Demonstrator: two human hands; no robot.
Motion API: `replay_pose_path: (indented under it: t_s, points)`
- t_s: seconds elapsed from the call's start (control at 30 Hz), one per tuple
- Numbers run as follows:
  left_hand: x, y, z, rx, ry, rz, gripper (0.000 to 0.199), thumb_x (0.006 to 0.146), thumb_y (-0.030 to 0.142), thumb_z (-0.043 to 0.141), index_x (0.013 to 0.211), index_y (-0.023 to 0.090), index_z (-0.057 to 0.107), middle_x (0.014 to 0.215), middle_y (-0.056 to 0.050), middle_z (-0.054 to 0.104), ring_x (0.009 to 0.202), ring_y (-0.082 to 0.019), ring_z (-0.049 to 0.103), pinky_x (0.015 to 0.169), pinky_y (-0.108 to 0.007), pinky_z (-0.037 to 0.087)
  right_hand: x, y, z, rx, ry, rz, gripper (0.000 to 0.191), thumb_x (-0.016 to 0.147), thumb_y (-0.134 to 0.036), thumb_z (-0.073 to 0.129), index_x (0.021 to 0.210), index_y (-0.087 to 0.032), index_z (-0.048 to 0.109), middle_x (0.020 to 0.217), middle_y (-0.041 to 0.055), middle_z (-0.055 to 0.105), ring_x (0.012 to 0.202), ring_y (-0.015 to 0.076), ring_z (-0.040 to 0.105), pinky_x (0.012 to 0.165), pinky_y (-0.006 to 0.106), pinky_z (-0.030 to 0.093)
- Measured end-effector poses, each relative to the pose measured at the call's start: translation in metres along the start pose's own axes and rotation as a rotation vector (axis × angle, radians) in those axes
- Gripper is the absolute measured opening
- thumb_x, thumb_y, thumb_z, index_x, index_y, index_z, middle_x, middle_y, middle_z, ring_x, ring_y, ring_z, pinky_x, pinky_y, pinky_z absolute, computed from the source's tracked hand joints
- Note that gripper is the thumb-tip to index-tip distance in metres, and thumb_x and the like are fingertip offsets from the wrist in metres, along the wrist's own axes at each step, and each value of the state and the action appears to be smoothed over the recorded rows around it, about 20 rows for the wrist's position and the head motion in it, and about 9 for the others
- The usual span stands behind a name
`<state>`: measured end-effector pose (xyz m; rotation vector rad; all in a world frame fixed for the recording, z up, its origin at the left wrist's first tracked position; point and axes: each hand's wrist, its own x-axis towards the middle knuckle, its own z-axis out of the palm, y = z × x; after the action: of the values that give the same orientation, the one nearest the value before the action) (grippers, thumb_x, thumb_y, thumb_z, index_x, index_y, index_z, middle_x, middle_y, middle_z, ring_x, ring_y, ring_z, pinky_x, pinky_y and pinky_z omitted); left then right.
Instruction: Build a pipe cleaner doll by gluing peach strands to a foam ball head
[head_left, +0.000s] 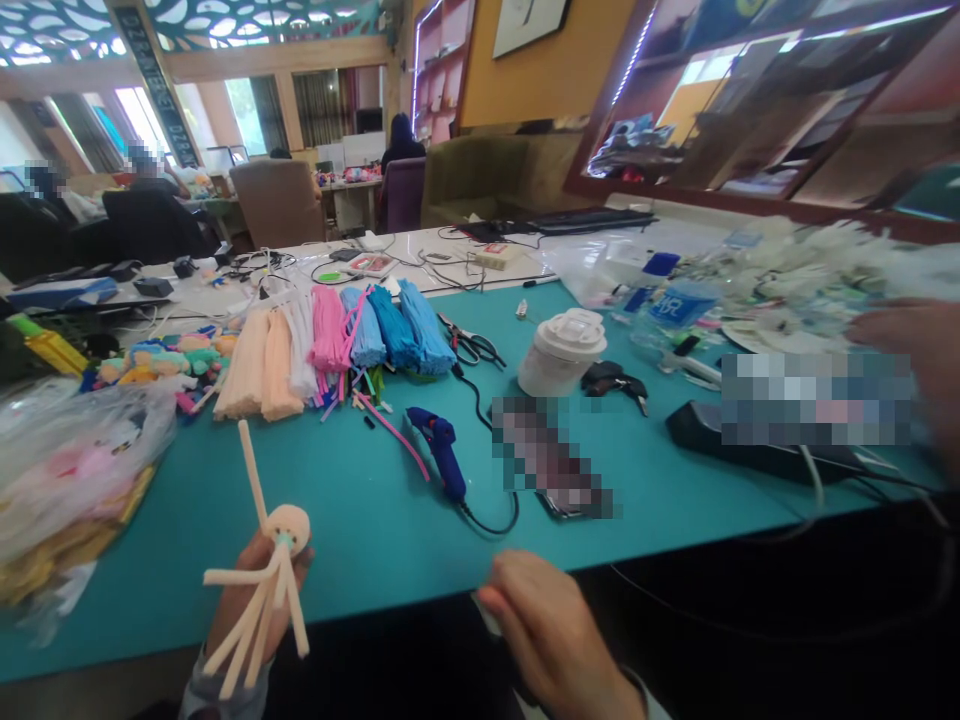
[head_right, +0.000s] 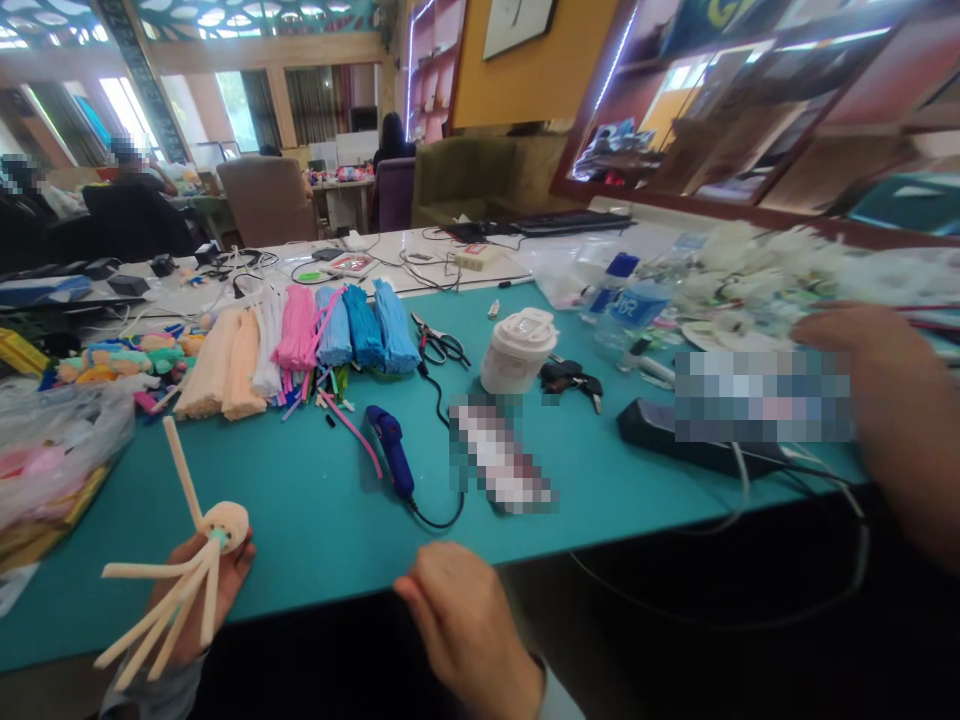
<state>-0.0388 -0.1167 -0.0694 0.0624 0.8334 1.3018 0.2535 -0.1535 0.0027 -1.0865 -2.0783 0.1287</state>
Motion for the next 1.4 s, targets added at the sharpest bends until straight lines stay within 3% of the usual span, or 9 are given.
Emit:
replay_pose_path:
  t_s: [0.13, 0.23, 0.33, 0.47, 0.6, 0.73, 1.03, 1.4]
  points:
    - [-0.004, -0.003, 0.003, 0.003, 0.098, 0.062, 0.023, 0.078, 0.008, 0.049, 0.085, 0.018, 0.069, 0.072, -0.004, 0.073, 0.074, -0.019, 0.071, 0.074, -0.03, 0.059, 0.001, -0.019, 0.022, 0.156, -0.193, -0.047, 0.026, 0.096, -0.017, 0.032, 0.076, -0.02, 0.048, 0.061, 0.0009, 0.053, 0.056, 0.014, 0.048, 0.053, 0.027, 0.036]
    - [-0.012, -0.005, 0.015, 0.013, 0.127, 0.101, 0.017, 0.075, 0.008, 0.055, 0.074, 0.018, 0.068, 0.073, -0.003, 0.074, 0.068, -0.018, 0.071, 0.069, -0.028, 0.06, 0.004, -0.03, 0.035, 0.267, -0.265, -0.042, 0.017, 0.091, -0.011, 0.038, 0.095, -0.02, 0.052, 0.071, 0.0034, 0.061, 0.064, 0.0159, 0.054, 0.057, 0.027, 0.04]
    - [-0.017, -0.005, 0.023, 0.066, 0.066, 0.063, 0.011, 0.065, 0.007, 0.067, 0.068, 0.017, 0.068, 0.065, -0.002, 0.072, 0.062, -0.018, 0.07, 0.064, -0.026, 0.06, 0.008, -0.037, 0.044, 0.355, -0.201, 0.048, 0.024, 0.085, -0.007, 0.043, 0.102, -0.022, 0.05, 0.082, 0.0051, 0.063, 0.074, 0.018, 0.058, 0.064, 0.028, 0.046]
    - [-0.019, -0.007, 0.025, 0.108, 0.027, 0.129, 0.012, 0.061, 0.015, 0.074, 0.072, 0.019, 0.07, 0.071, -0.002, 0.073, 0.068, -0.02, 0.07, 0.065, -0.026, 0.059, 0.02, -0.043, 0.05, 0.426, -0.109, 0.127, 0.038, 0.077, -0.004, 0.047, 0.109, -0.023, 0.049, 0.098, 0.0074, 0.062, 0.09, 0.0202, 0.06, 0.077, 0.032, 0.049]
    - [-0.026, -0.011, 0.028, 0.222, -0.033, 0.204, 0.017, 0.062, 0.022, 0.076, 0.078, 0.019, 0.07, 0.076, -0.003, 0.071, 0.068, -0.019, 0.067, 0.061, -0.026, 0.057, 0.037, -0.047, 0.056, 0.493, -0.119, 0.133, 0.038, 0.077, -0.001, 0.043, 0.108, -0.022, 0.05, 0.099, 0.0079, 0.061, 0.09, 0.0196, 0.059, 0.079, 0.033, 0.05]
    - [-0.032, -0.018, 0.037, 0.235, -0.126, 0.237, 0.022, 0.062, 0.027, 0.076, 0.08, 0.017, 0.07, 0.073, -0.004, 0.069, 0.065, -0.018, 0.065, 0.061, -0.026, 0.055, 0.045, -0.045, 0.063, 0.62, -0.086, 0.24, 0.038, 0.078, 0.001, 0.038, 0.106, -0.021, 0.052, 0.094, 0.006, 0.06, 0.088, 0.017, 0.059, 0.077, 0.031, 0.049]
    - [-0.037, -0.038, 0.066, 0.186, -0.104, 0.224, 0.031, 0.049, 0.024, 0.082, 0.076, 0.015, 0.069, 0.069, -0.004, 0.069, 0.062, -0.015, 0.063, 0.06, -0.025, 0.051, 0.041, -0.033, 0.064, 0.808, -0.065, 0.488, 0.023, 0.08, -0.008, 0.048, 0.097, -0.02, 0.058, 0.087, 0.0032, 0.065, 0.082, 0.0169, 0.062, 0.073, 0.031, 0.051]
    - [-0.035, -0.037, 0.074, 0.214, -0.069, 0.218, 0.028, 0.049, 0.021, 0.078, 0.074, 0.016, 0.068, 0.068, -0.003, 0.067, 0.059, -0.015, 0.061, 0.058, -0.026, 0.048, 0.044, -0.024, 0.06, 0.778, -0.069, 0.489, 0.02, 0.081, -0.011, 0.051, 0.095, -0.021, 0.061, 0.085, 0.0035, 0.068, 0.08, 0.0168, 0.064, 0.072, 0.03, 0.052]
